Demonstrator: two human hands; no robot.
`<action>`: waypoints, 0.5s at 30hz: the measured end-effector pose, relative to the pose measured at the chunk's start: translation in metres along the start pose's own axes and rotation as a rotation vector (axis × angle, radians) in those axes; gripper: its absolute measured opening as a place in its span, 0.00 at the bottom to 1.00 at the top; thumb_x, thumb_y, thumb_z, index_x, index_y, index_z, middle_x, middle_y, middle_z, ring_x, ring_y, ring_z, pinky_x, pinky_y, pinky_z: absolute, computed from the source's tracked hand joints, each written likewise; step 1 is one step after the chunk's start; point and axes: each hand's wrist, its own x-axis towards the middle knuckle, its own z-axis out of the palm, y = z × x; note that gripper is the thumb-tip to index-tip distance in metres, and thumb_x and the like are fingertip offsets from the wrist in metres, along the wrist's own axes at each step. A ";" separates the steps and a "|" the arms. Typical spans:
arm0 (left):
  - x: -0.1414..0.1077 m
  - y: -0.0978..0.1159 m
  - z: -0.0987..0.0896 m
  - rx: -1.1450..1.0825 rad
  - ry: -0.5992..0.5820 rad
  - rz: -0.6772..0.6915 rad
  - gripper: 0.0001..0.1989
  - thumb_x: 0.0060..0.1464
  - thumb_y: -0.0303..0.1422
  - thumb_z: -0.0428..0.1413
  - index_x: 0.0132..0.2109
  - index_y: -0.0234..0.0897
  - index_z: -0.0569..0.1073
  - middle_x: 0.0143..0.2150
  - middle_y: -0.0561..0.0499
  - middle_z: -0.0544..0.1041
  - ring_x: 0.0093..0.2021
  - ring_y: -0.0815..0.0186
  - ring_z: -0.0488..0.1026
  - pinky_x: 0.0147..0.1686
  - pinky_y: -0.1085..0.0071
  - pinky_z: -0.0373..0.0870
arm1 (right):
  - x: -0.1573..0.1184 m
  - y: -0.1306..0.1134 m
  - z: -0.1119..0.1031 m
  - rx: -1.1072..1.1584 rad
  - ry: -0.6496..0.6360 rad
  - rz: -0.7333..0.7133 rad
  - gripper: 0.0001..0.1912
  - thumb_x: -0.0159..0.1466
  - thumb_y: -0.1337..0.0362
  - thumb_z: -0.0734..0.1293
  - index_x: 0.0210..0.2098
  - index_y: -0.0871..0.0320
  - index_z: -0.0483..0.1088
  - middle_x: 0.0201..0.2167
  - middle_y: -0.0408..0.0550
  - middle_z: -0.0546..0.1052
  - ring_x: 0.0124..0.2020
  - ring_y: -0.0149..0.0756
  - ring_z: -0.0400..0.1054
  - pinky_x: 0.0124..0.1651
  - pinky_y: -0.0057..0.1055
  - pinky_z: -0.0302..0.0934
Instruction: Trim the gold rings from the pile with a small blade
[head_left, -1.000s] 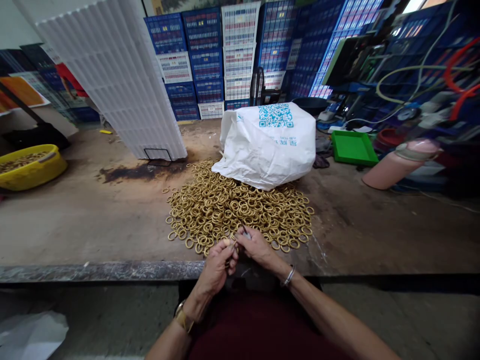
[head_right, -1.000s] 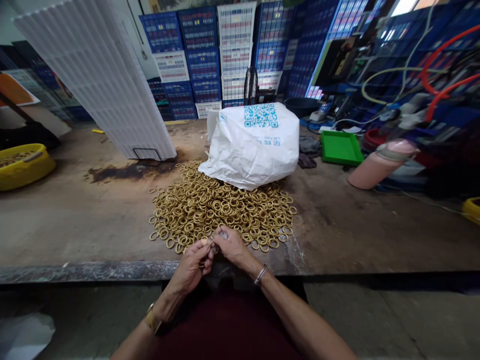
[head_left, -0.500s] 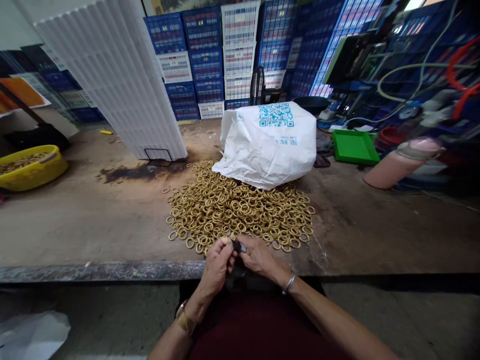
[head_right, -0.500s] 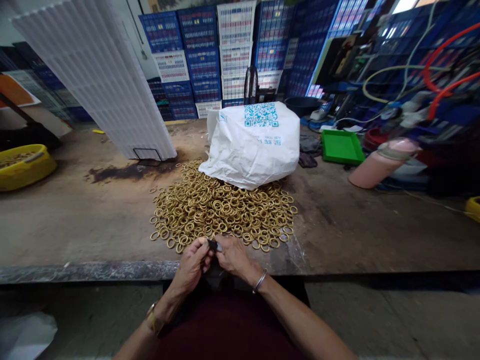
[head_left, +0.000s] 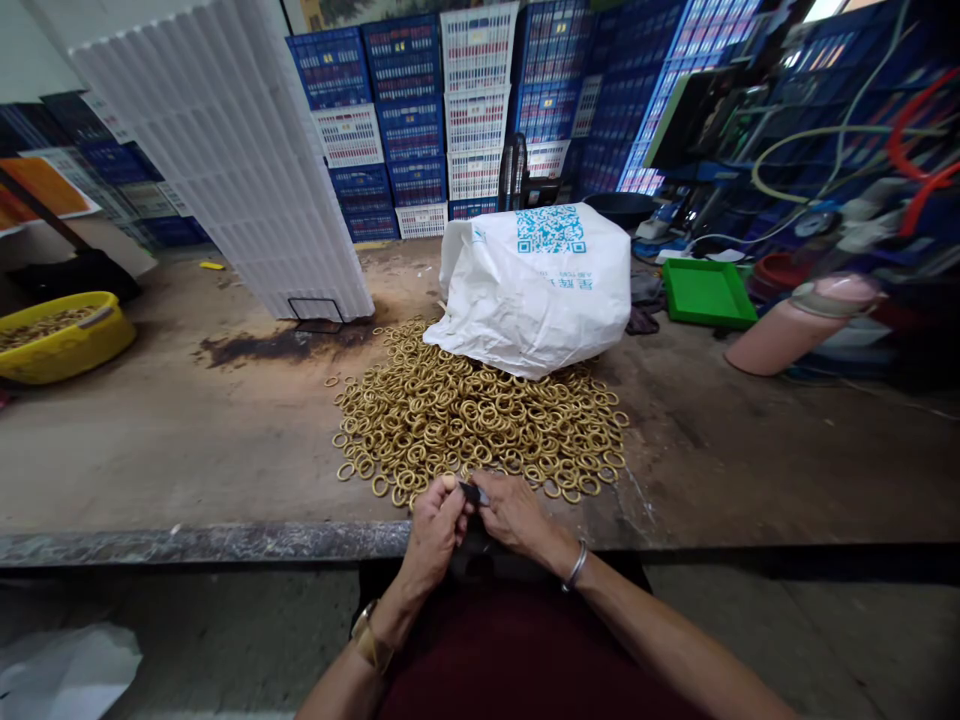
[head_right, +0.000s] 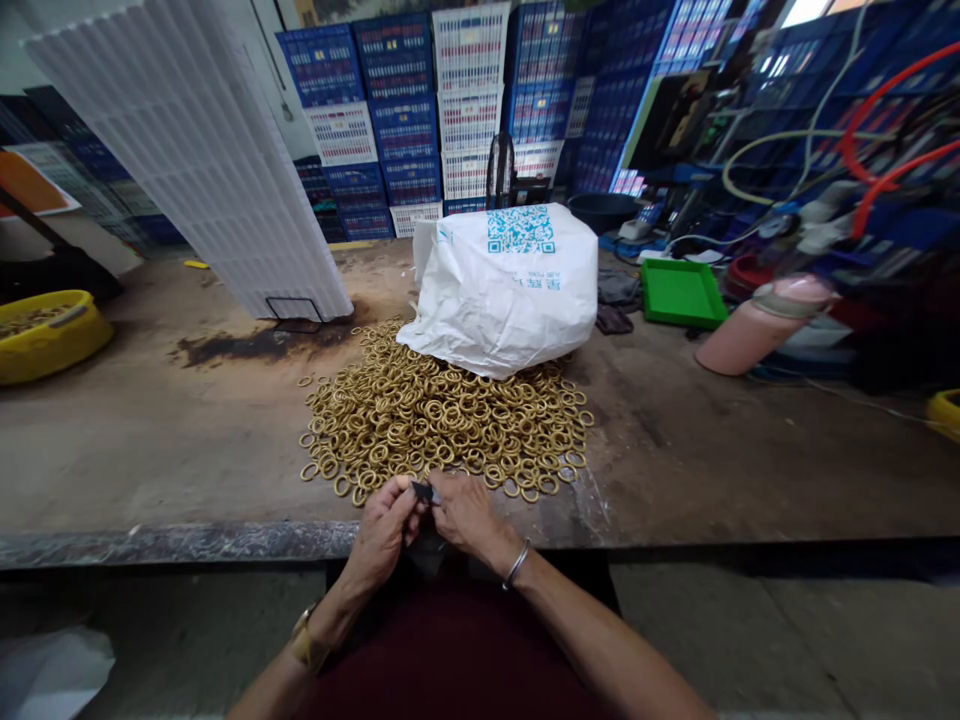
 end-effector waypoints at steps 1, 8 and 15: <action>0.000 -0.001 -0.001 0.000 -0.005 -0.006 0.14 0.50 0.44 0.51 0.30 0.35 0.64 0.22 0.58 0.64 0.16 0.78 0.55 0.14 0.81 0.50 | 0.000 0.000 0.001 -0.015 -0.008 0.006 0.07 0.56 0.69 0.57 0.32 0.59 0.66 0.26 0.47 0.73 0.25 0.30 0.63 0.27 0.27 0.43; -0.007 -0.002 -0.009 -0.107 -0.051 -0.056 0.14 0.51 0.41 0.51 0.28 0.35 0.61 0.22 0.58 0.62 0.17 0.79 0.55 0.16 0.82 0.52 | 0.000 -0.009 0.012 -0.055 -0.015 0.070 0.08 0.57 0.69 0.57 0.35 0.59 0.65 0.28 0.48 0.74 0.27 0.32 0.65 0.27 0.28 0.43; -0.030 0.008 -0.016 -0.241 -0.140 -0.123 0.11 0.51 0.38 0.53 0.31 0.34 0.65 0.21 0.57 0.64 0.15 0.78 0.55 0.14 0.80 0.52 | 0.005 0.004 0.005 -0.096 0.048 0.180 0.08 0.57 0.69 0.57 0.35 0.59 0.64 0.28 0.48 0.74 0.28 0.33 0.67 0.28 0.27 0.45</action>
